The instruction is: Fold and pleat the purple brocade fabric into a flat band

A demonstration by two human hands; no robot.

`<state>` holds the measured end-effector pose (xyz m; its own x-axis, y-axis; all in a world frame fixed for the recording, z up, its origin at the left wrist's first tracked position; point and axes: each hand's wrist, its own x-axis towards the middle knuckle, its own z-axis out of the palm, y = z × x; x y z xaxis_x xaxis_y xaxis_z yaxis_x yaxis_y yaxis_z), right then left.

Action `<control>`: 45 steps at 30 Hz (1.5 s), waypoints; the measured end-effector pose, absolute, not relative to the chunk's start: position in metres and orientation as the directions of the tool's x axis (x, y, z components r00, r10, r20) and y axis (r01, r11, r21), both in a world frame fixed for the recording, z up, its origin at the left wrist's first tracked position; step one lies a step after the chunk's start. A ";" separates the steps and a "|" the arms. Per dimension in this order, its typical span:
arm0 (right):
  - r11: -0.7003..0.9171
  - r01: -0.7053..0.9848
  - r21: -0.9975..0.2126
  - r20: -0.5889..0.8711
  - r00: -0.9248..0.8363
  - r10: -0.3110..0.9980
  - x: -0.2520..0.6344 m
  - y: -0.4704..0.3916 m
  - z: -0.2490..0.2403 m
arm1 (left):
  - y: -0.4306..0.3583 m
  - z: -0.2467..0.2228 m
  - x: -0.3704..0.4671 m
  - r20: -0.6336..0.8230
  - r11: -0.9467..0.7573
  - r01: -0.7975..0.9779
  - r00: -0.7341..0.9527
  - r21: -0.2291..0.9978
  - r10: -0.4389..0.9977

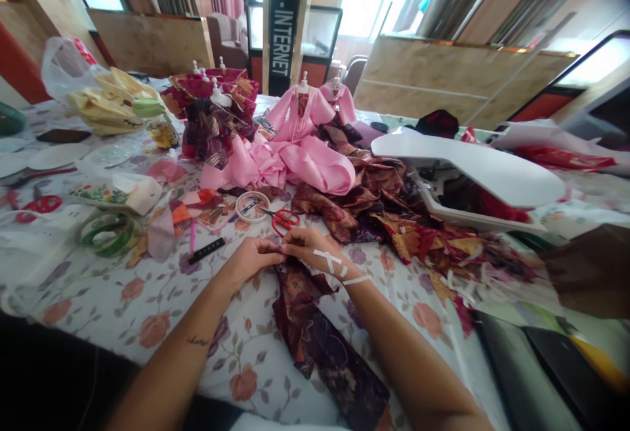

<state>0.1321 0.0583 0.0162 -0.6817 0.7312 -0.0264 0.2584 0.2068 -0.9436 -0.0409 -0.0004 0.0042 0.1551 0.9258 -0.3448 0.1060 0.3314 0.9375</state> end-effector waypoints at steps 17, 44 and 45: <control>0.212 0.290 -0.933 0.058 -0.461 0.886 0.159 0.018 0.086 | -0.001 0.004 -0.028 -0.196 0.188 -0.088 -0.096 0.978 0.976; 0.370 0.624 -0.688 0.228 -0.298 0.927 0.176 -0.003 0.001 | -0.012 -0.006 -0.007 -0.292 0.293 -0.024 0.024 0.956 0.956; 0.292 0.531 -0.796 0.179 -0.254 0.951 0.175 -0.003 -0.003 | -0.011 -0.007 -0.008 -0.289 0.289 -0.013 0.018 0.957 0.957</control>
